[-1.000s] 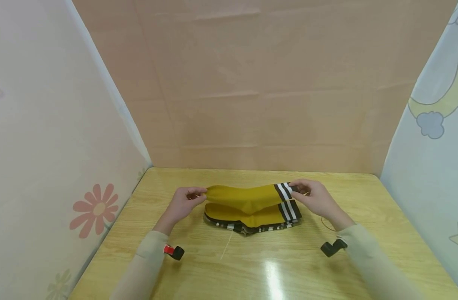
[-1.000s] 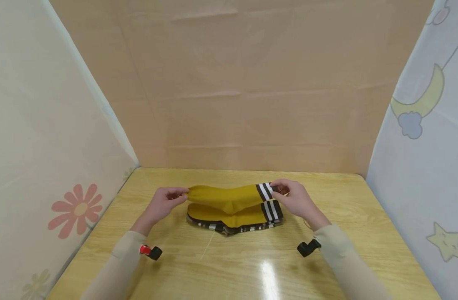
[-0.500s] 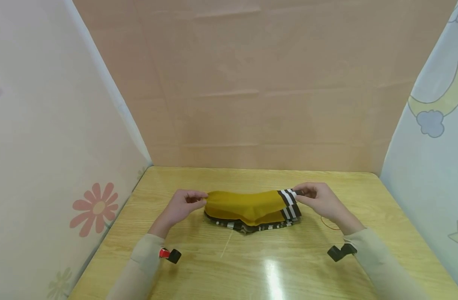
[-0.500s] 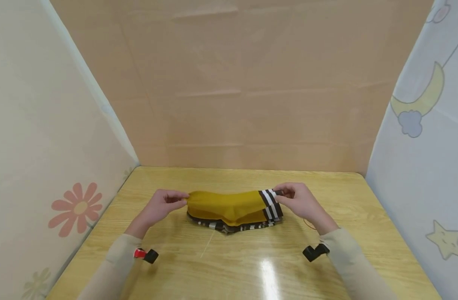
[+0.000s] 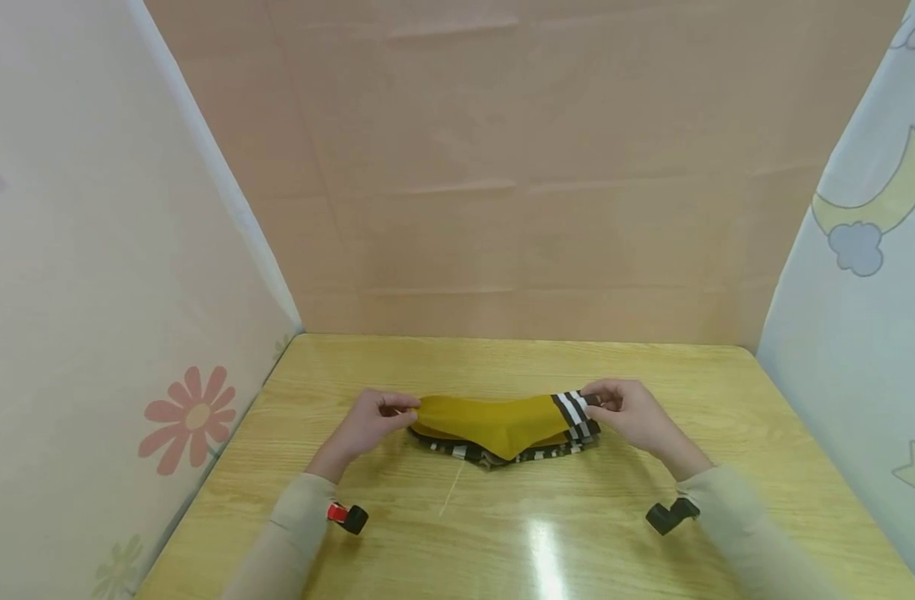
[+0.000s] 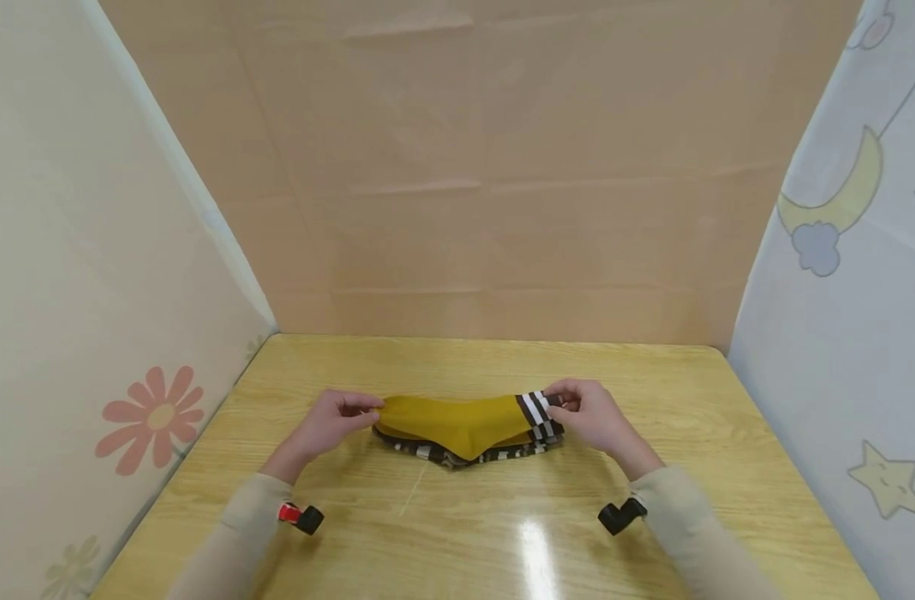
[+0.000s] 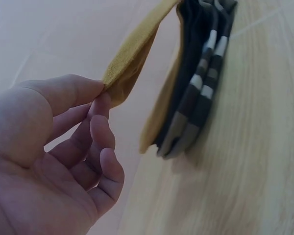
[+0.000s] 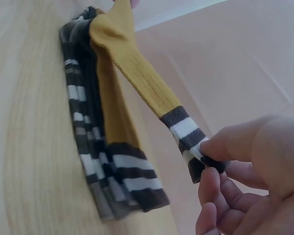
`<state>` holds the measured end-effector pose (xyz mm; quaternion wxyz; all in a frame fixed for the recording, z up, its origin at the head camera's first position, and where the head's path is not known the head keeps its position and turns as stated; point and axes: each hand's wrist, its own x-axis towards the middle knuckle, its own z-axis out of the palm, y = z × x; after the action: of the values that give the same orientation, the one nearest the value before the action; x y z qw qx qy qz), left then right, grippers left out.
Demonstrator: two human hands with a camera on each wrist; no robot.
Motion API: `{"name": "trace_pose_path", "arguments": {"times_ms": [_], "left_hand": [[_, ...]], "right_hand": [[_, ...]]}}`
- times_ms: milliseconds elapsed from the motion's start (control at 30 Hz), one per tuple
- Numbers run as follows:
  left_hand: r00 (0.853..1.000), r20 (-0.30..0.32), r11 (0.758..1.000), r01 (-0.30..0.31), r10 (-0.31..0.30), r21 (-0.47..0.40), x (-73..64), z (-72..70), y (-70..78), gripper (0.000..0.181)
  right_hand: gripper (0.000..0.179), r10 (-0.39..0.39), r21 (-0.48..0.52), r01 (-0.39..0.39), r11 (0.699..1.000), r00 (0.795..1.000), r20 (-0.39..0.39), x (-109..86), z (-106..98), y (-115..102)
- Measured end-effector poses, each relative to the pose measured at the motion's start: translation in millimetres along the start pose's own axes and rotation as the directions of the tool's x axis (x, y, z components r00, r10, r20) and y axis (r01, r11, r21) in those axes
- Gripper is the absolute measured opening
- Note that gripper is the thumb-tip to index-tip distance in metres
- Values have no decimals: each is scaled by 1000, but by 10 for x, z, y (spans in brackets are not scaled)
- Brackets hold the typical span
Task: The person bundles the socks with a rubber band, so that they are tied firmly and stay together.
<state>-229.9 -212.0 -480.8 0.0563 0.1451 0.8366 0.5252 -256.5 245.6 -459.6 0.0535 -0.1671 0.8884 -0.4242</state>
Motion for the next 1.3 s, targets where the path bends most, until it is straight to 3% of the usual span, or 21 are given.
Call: {"name": "trace_pose_path", "arguments": {"times_ms": [367,733,1100,1300], "left_hand": [[1000,-7,998,22,-21,61,14,82,-123,30],[1000,-29,992,15,-11,125,28,131,-185,27],[999,-44,991,30,-25,131,40,184,-250,26],[998,-51,990,45,-38,137,57,192,-265,27]], "right_hand": [[30,29,-76,-31,997,999,-20,-6,182,129],[28,-9,-147,1,989,999,-52,-12,283,198],[27,10,-152,-15,988,999,-35,-38,329,249],[29,9,-138,-18,990,998,-63,-6,330,299]]}}
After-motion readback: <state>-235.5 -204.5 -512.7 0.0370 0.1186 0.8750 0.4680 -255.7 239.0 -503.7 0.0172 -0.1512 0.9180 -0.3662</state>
